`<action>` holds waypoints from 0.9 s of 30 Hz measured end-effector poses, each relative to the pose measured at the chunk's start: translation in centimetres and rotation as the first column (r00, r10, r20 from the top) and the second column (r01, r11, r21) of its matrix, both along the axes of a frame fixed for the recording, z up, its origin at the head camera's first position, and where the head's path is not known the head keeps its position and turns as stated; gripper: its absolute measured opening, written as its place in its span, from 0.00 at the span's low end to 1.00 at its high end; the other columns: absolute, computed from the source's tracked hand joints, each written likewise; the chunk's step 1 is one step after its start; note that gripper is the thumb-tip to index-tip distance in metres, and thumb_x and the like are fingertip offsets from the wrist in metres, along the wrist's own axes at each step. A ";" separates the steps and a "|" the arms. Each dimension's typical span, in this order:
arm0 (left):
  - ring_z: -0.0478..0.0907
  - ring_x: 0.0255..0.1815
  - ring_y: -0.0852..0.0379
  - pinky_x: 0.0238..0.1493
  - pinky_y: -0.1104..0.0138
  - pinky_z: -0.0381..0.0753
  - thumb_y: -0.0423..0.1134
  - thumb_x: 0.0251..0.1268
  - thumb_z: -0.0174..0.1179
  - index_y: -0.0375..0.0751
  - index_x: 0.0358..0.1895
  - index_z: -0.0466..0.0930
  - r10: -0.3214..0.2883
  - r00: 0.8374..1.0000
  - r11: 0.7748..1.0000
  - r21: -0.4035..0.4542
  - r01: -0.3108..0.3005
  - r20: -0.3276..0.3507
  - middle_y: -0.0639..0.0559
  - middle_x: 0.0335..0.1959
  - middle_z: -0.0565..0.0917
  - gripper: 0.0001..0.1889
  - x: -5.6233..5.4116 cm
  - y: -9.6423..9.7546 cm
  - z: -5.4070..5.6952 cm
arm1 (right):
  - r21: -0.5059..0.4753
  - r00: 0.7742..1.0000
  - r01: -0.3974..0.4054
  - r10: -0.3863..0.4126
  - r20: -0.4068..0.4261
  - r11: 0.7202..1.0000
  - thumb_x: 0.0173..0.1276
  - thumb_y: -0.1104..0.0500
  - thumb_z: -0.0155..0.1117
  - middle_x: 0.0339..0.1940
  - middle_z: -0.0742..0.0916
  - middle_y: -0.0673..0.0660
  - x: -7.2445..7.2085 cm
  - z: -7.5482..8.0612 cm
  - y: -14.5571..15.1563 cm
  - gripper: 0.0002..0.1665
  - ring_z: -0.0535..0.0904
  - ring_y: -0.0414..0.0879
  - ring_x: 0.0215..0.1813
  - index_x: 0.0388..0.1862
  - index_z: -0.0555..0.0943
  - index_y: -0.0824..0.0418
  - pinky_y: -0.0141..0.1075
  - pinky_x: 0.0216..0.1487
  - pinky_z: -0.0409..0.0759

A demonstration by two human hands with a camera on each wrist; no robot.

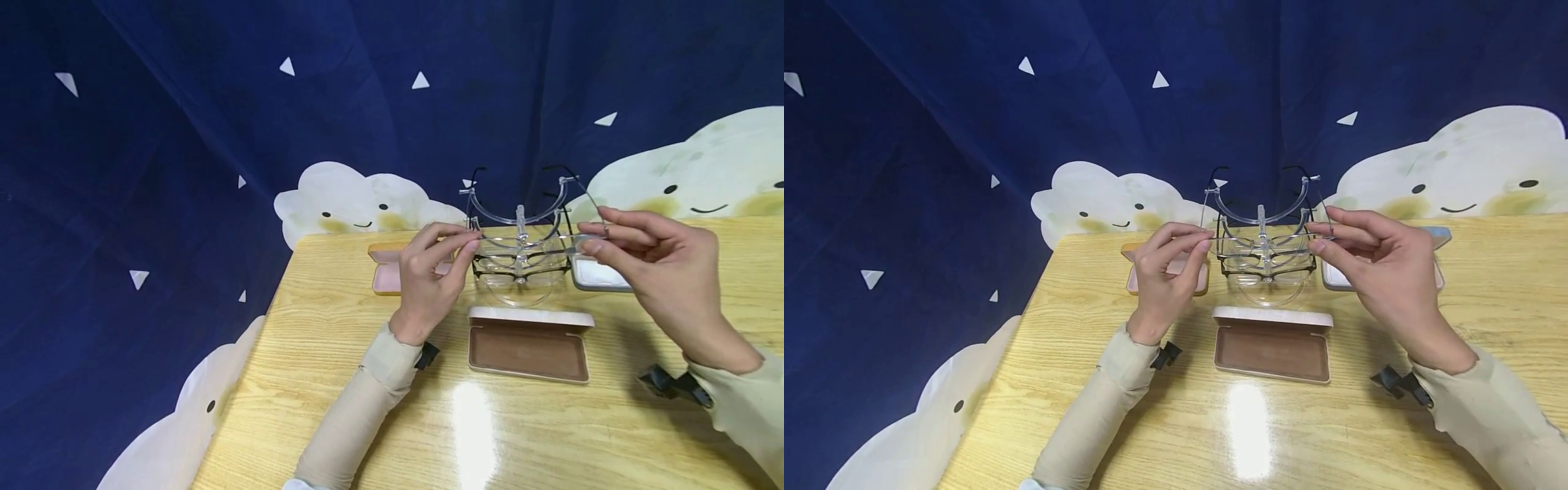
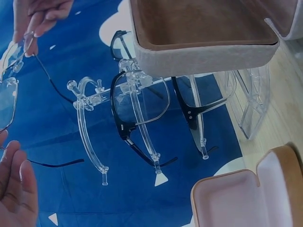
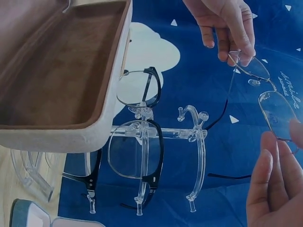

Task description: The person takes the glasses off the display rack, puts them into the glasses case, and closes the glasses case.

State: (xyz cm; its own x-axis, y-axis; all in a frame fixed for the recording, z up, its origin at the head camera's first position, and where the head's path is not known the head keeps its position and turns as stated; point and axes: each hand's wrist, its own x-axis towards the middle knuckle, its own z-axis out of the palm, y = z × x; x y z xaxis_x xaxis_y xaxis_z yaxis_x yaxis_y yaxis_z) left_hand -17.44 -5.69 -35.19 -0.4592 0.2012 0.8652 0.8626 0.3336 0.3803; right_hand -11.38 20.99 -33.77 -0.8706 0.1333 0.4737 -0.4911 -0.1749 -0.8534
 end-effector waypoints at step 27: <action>0.89 0.41 0.51 0.49 0.69 0.88 0.30 0.68 0.69 0.32 0.41 0.92 -0.043 0.999 0.999 0.029 0.042 0.022 0.41 0.37 0.90 0.05 0.0 -0.2 0.1 | 0.030 1.000 -0.027 0.027 0.016 0.999 0.60 0.84 0.68 0.38 0.95 0.56 0.2 -0.1 -0.1 0.20 0.93 0.42 0.42 0.53 0.81 0.84 0.28 0.47 0.88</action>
State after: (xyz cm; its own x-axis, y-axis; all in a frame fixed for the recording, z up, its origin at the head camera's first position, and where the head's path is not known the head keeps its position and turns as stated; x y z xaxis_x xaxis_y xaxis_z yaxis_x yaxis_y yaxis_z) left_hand -17.43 -5.90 -35.10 -0.4699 0.1966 0.8605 0.8670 0.2857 0.4082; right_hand -11.19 20.85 -33.86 -0.8809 0.0955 0.4636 -0.4733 -0.1617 -0.8659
